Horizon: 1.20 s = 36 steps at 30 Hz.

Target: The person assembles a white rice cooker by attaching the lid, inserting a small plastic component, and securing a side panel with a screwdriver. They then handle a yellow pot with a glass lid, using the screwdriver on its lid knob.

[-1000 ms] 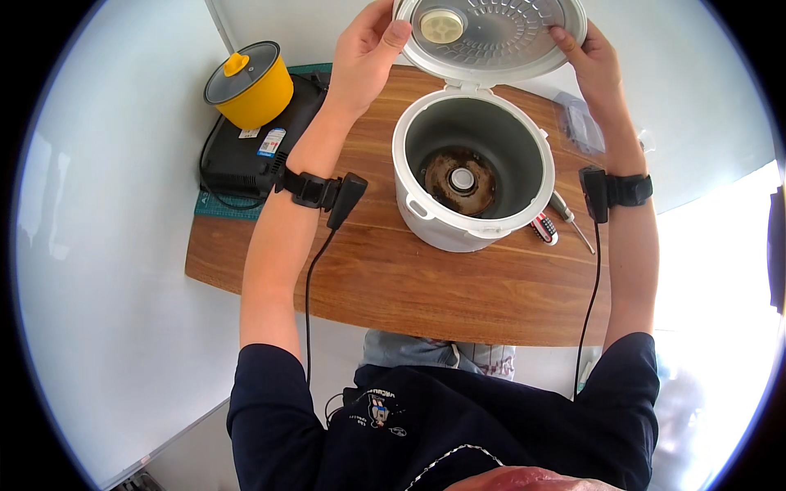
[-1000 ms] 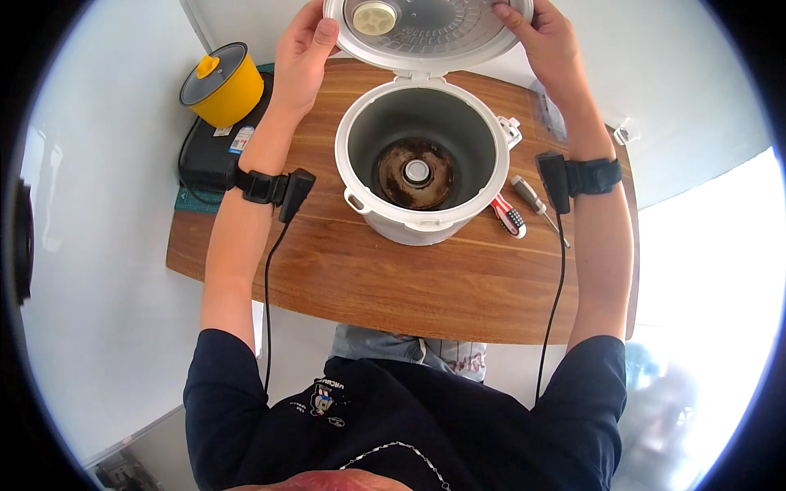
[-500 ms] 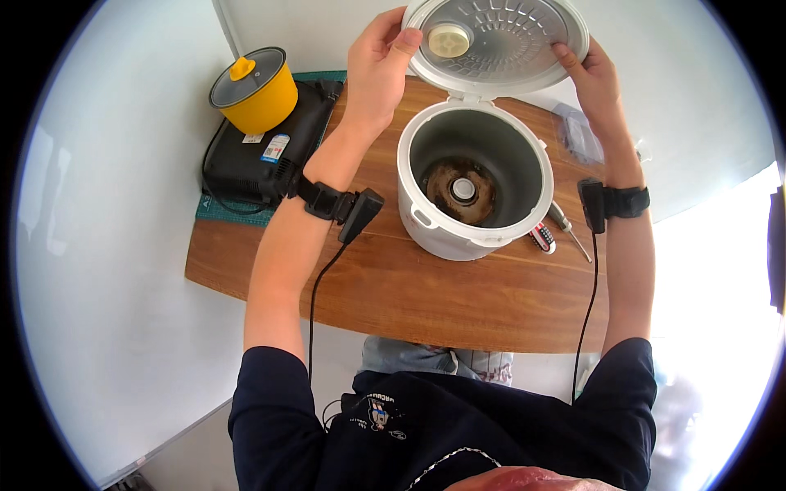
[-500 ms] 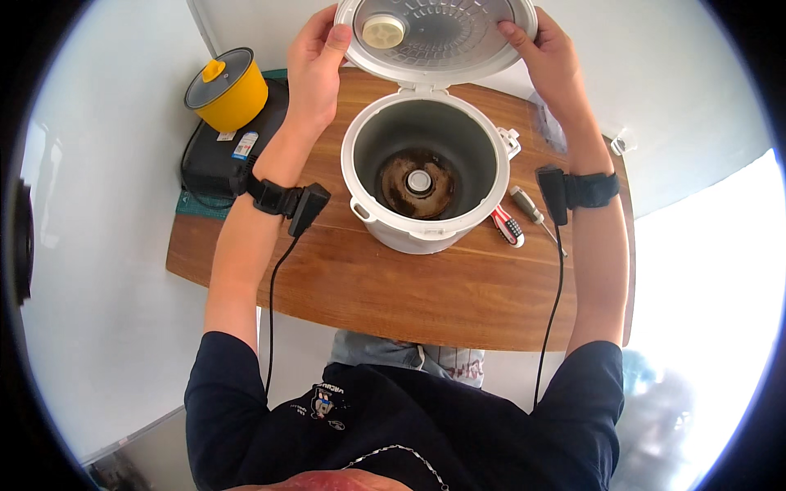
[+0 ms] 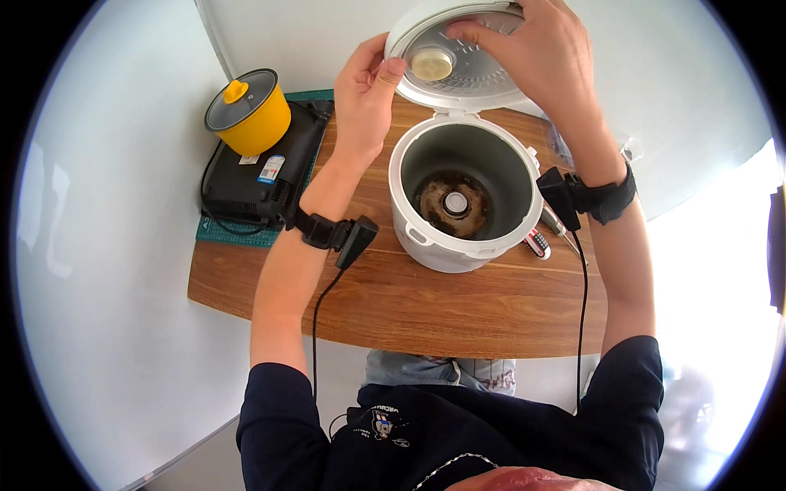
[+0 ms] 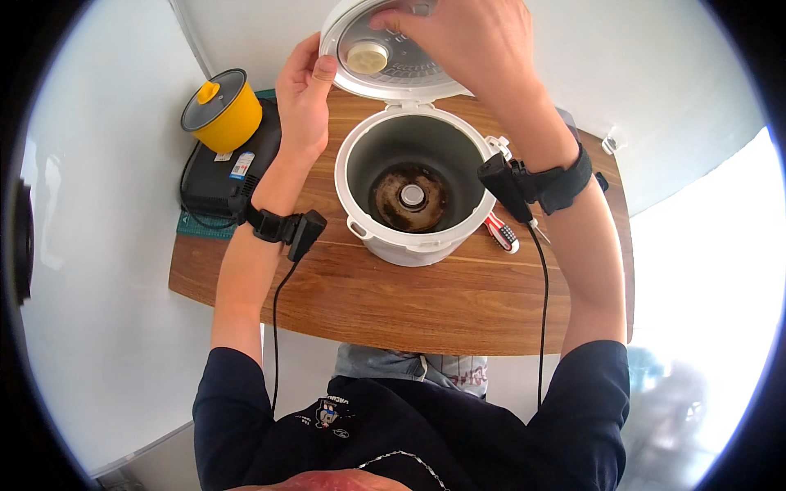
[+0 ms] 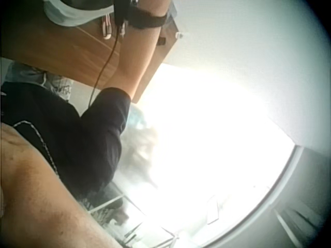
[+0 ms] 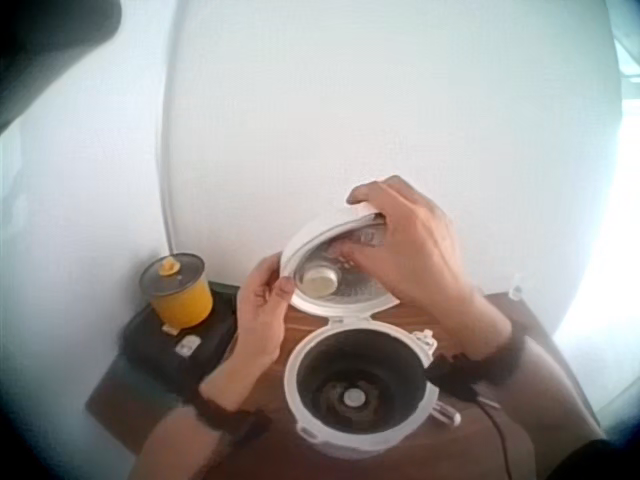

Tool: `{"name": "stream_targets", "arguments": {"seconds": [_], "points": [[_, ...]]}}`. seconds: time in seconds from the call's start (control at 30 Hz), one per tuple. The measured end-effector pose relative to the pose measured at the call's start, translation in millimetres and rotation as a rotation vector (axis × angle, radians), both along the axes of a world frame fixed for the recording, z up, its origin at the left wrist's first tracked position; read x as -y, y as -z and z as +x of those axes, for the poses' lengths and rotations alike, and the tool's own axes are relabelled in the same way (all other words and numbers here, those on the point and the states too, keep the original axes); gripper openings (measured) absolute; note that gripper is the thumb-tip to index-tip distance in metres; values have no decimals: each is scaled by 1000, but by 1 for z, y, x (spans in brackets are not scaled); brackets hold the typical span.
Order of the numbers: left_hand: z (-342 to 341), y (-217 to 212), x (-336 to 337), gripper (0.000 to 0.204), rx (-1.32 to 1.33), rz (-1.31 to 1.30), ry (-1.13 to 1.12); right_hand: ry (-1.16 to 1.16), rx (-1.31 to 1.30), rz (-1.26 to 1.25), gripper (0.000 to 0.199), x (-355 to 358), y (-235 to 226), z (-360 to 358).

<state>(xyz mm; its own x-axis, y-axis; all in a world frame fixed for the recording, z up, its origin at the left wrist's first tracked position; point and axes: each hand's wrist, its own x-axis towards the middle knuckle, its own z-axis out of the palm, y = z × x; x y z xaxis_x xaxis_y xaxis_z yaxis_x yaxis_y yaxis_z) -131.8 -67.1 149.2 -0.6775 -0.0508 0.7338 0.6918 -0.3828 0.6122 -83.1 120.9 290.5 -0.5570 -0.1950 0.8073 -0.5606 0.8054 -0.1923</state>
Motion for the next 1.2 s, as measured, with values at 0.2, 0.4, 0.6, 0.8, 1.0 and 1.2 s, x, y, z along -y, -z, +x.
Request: {"name": "stream_targets", "arguments": {"seconds": [0.2,0.4,0.6,0.8,1.0,1.2], "points": [[3,3,-2,39,25,46,15,-50,-43,-25,37,9,0,3],[5,1,-1,41,-7,-7,-16,-55,-51,-25,38,7,0,-1],[4,3,11,47,-74,-177,-26,-65,21,-14,48,6,-1,2],[4,7,14,51,-97,-194,-14,-118,67,-34,68,-19,-3,-1],[12,6,23,43,4,-328,-61,0,307,-69,62,-40,-1,13],[21,10,22,42,18,-343,-48,-74,405,-46,51,-64,20,16]]}}
